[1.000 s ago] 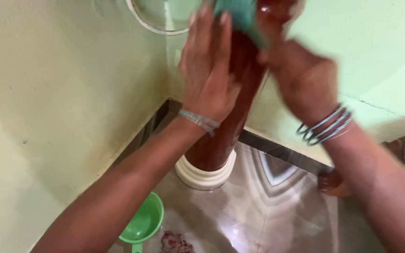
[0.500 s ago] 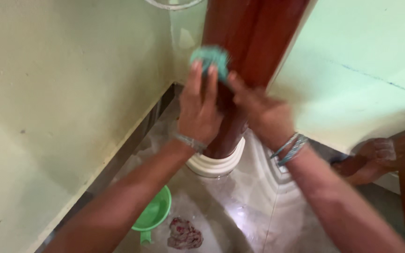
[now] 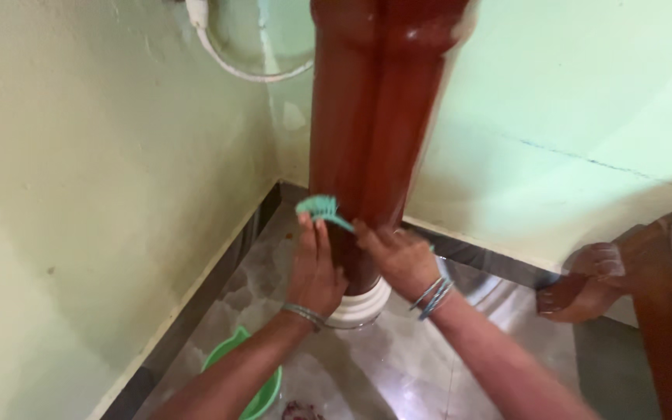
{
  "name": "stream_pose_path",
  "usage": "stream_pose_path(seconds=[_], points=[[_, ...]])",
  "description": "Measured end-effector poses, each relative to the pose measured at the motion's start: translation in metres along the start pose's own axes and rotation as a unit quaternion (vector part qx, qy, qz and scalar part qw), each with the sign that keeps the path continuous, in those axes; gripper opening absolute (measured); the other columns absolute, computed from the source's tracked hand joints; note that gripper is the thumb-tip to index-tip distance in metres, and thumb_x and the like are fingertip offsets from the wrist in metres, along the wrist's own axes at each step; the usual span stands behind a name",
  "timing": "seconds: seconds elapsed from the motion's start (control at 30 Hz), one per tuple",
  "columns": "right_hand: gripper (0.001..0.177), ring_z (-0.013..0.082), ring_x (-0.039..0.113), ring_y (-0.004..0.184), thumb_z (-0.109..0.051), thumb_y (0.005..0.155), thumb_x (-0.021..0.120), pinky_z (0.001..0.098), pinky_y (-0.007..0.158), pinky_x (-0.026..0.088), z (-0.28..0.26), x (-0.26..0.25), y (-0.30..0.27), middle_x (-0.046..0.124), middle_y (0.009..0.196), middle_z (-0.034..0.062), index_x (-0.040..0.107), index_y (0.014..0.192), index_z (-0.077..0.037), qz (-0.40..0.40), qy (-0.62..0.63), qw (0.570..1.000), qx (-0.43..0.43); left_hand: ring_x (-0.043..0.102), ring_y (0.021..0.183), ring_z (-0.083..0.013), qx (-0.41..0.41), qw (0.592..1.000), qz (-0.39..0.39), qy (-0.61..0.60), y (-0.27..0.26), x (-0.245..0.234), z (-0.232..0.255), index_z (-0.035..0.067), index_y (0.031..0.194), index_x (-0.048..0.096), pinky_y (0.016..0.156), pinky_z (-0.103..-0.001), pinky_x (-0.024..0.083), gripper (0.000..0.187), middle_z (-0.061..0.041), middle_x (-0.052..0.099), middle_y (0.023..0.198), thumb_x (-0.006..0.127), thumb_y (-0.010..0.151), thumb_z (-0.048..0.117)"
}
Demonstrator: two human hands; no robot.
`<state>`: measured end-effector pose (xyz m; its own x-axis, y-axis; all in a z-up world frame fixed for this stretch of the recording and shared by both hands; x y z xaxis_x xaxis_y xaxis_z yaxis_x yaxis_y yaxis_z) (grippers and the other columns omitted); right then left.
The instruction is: The person washes a green plastic cup and a blue scrub brush in a white sink, then uses the brush to scrub a vertical reddish-brown pipe under the sink. The person repeatedly rinses the cup and brush, then scrubs the pipe from top to bottom.
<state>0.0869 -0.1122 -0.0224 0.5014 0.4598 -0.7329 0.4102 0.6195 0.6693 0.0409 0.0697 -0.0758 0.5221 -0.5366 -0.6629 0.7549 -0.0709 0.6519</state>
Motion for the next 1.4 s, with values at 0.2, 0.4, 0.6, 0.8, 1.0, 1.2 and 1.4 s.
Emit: stream_pose_path(seconds=[0.2,0.4,0.6,0.8,1.0,1.2,1.4], points=[[0.052,0.0249,0.064,0.069,-0.018,0.098,0.074,0.0380,0.054,0.050,0.049,-0.110,0.085,0.067,0.092,0.0081,0.059,0.147,-0.010,0.147,-0.076,0.986,-0.017,0.017,0.158,-0.0516,0.116,0.981,0.156,0.016,0.127,-0.067,0.069,-0.002,0.165,0.012,0.130,-0.059,0.025,0.093,-0.035,0.008,0.167,0.068,0.092,0.011],[0.039,0.0253,0.062,0.071,-0.017,0.111,0.074,0.0393,0.061,0.049,0.076,-0.203,0.136,0.062,0.088,0.0082,0.059,0.146,-0.011,0.198,-0.123,0.972,-0.019,0.018,0.159,-0.0329,0.161,0.957,0.242,0.025,0.213,-0.112,0.129,0.014,0.169,0.013,0.129,-0.050,0.026,0.092,-0.015,0.009,0.170,0.063,0.094,0.002],[0.032,0.0268,0.064,0.073,-0.016,0.112,0.070,0.0410,0.065,0.049,0.108,-0.223,0.107,0.064,0.089,0.0095,0.063,0.143,-0.010,0.200,-0.086,0.974,0.071,0.021,0.161,-0.0257,0.189,0.966,0.160,0.075,0.244,-0.090,0.164,0.018,0.168,0.014,0.132,-0.052,0.023,0.097,-0.008,0.013,0.175,0.061,0.085,0.000],[0.032,0.0131,0.059,0.064,-0.019,0.113,0.062,0.0311,0.061,0.048,0.135,-0.204,0.096,0.062,0.077,0.0076,0.066,0.140,-0.003,0.190,0.212,0.935,0.209,0.026,0.161,-0.0261,0.177,0.977,0.104,0.056,0.276,-0.066,0.196,0.014,0.167,0.010,0.132,-0.053,0.020,0.096,-0.009,0.012,0.175,0.063,0.087,0.008],[0.035,0.0100,0.053,0.066,-0.022,0.115,0.059,0.0292,0.061,0.046,0.091,-0.192,0.104,0.060,0.083,0.0039,0.065,0.141,0.001,0.222,0.325,0.906,0.155,0.030,0.158,-0.0329,0.149,0.971,0.157,0.106,0.244,-0.087,0.182,0.020,0.166,0.018,0.125,-0.054,0.025,0.088,-0.007,0.018,0.173,0.063,0.091,0.010],[0.031,0.0289,0.065,0.069,-0.027,0.116,0.060,0.0407,0.063,0.049,0.041,-0.196,0.151,0.066,0.083,0.0136,0.068,0.134,-0.003,0.171,0.164,0.969,0.065,0.028,0.152,-0.0373,0.096,0.959,0.240,0.119,0.225,-0.124,0.109,0.018,0.165,0.018,0.124,-0.053,0.026,0.088,-0.015,0.019,0.166,0.069,0.094,0.014],[0.029,0.0365,0.067,0.073,-0.026,0.112,0.062,0.0464,0.061,0.051,0.035,-0.164,0.149,0.073,0.102,0.0151,0.068,0.132,-0.006,0.147,0.032,0.988,0.019,0.026,0.156,-0.0407,0.134,0.957,0.248,0.069,0.189,-0.113,0.075,0.013,0.166,0.016,0.128,-0.049,0.027,0.097,-0.019,0.016,0.168,0.065,0.083,-0.001]])
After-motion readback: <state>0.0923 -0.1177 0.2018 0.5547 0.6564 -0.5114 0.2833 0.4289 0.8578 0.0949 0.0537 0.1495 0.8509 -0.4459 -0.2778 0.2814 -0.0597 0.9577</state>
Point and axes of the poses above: each hand's wrist, its own y-axis towards the middle knuckle, its own x-axis out of the palm, z = x × y, the point moved 2 cm from there along y, towards the middle knuckle
